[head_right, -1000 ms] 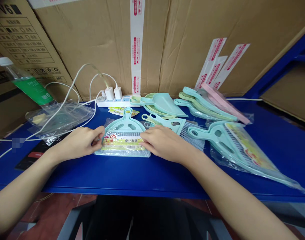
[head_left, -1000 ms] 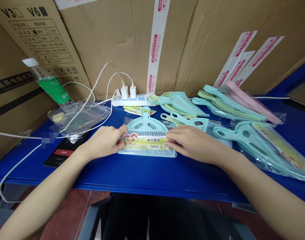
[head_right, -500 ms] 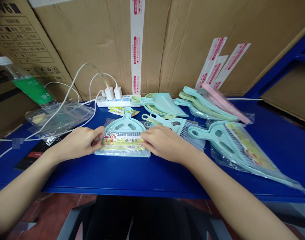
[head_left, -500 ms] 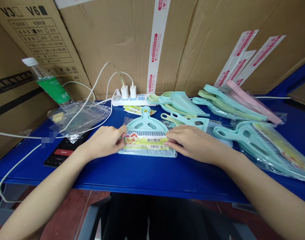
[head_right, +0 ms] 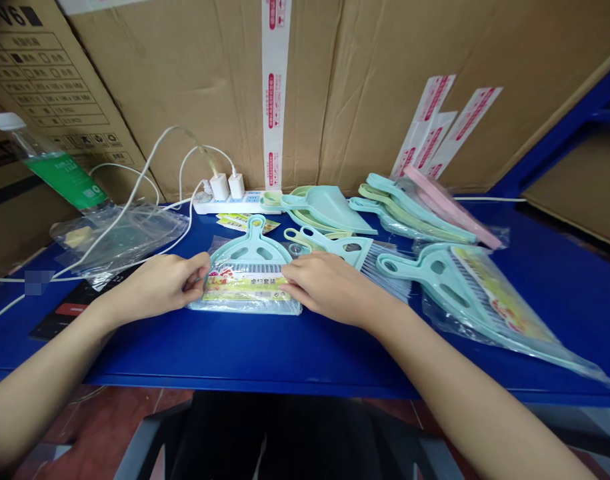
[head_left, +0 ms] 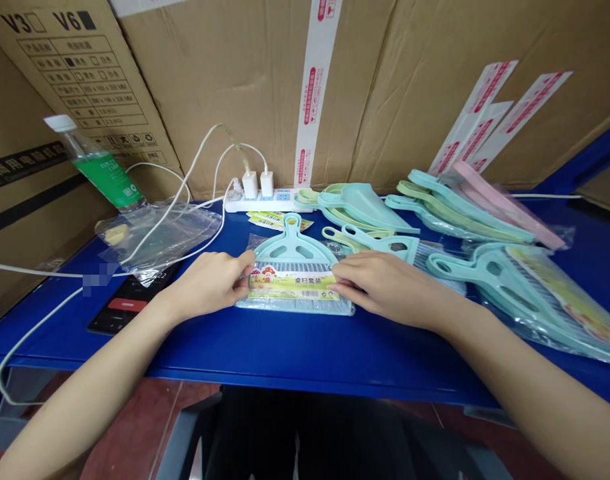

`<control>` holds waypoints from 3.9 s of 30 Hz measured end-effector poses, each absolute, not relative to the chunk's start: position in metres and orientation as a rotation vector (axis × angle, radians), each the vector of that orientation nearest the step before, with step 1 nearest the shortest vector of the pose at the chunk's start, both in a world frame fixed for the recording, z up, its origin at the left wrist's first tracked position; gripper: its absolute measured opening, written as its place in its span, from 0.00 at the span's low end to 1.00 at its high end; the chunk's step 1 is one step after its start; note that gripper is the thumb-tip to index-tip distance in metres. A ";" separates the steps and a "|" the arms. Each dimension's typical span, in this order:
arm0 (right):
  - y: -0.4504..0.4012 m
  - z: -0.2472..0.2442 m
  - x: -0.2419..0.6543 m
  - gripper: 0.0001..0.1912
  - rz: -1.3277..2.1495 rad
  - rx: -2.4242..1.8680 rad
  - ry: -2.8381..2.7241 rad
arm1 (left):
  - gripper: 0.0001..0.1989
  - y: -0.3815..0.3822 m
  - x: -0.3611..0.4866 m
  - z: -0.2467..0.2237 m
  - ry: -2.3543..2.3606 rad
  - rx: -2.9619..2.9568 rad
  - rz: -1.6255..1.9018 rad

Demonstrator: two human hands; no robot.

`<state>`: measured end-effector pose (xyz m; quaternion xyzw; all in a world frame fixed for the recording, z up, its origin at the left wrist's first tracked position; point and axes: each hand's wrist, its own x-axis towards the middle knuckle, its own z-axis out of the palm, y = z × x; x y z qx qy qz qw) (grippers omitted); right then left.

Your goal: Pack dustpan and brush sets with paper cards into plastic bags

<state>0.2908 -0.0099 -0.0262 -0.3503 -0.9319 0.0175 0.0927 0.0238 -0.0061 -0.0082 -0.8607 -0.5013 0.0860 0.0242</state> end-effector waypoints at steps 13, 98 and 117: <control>-0.010 -0.026 0.290 0.16 0.059 -1.052 -2.772 | 0.03 -0.006 0.024 -0.008 -1.520 -2.661 0.278; -0.011 -0.023 0.294 0.19 0.109 -1.073 -2.706 | 0.21 -0.006 0.014 0.007 -1.661 -2.751 0.134; -0.009 -0.028 0.292 0.20 0.086 -0.945 -2.726 | 0.13 -0.006 0.017 -0.009 -1.340 -2.773 0.113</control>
